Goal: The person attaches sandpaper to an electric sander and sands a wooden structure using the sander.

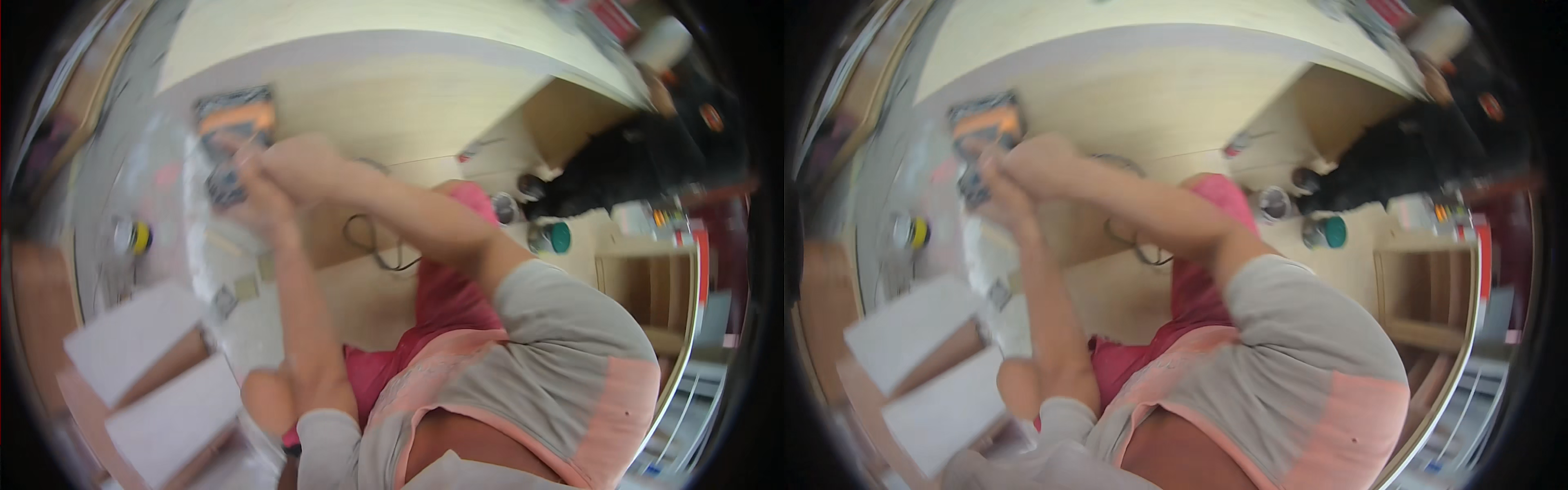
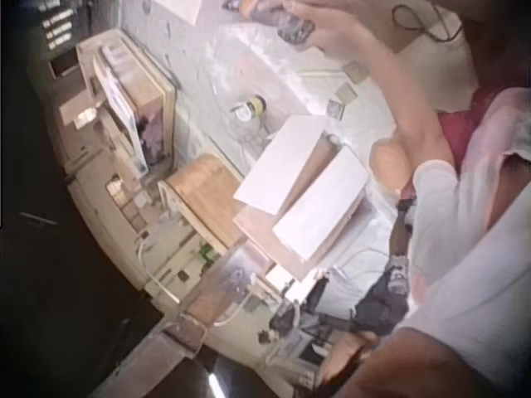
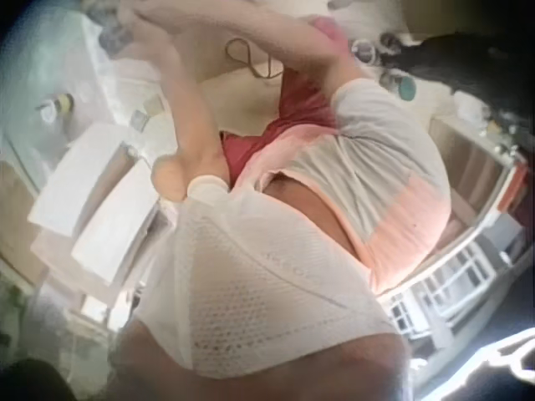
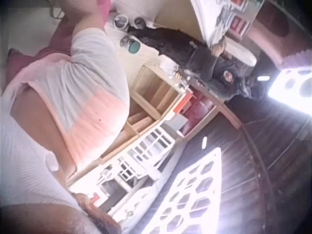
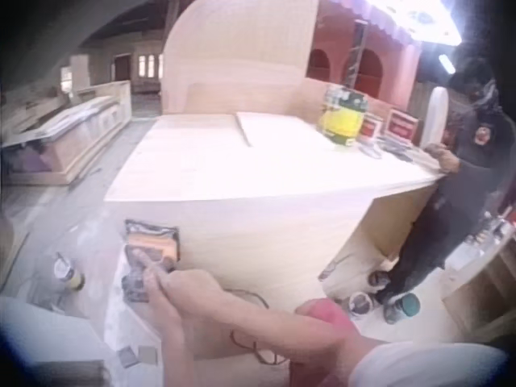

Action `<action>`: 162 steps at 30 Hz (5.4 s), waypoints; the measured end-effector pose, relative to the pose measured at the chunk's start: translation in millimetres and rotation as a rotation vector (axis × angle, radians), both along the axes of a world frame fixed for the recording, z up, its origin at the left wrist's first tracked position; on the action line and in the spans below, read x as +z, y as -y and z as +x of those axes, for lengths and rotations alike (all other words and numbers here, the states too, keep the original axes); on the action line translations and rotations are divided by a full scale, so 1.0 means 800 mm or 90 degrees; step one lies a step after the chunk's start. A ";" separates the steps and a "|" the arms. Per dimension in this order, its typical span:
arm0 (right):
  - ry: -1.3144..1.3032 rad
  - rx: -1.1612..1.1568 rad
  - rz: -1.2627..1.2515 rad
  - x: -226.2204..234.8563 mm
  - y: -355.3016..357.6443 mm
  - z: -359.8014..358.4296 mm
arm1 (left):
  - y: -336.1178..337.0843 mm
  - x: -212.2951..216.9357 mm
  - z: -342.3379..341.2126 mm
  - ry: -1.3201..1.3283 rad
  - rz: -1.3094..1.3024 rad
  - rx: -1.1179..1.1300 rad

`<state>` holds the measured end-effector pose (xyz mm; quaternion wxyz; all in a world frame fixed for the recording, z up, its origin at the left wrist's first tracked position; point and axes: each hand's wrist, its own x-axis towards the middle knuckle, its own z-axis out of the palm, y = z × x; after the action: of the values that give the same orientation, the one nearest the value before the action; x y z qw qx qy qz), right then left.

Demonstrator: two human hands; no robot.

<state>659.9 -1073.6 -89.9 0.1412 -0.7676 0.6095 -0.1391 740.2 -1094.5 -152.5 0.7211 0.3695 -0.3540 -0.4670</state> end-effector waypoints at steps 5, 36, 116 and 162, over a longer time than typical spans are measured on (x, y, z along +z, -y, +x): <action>0.138 0.024 -0.057 -0.029 0.008 -0.003 | -0.011 0.002 -0.002 0.077 0.033 0.127; -0.030 0.026 -0.050 0.013 0.000 -0.017 | -0.030 0.003 -0.023 0.045 0.077 0.089; 0.225 -0.021 -0.126 0.026 -0.001 -0.052 | -0.013 0.070 -0.034 0.161 -0.007 0.015; -0.031 0.132 0.041 -0.056 0.049 0.020 | 0.028 -0.031 0.016 -0.038 0.342 0.167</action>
<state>675.7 -1112.5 -134.8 0.1647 -0.8247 0.5342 -0.0857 753.2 -1117.2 -177.7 0.6618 0.5756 -0.1461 -0.4576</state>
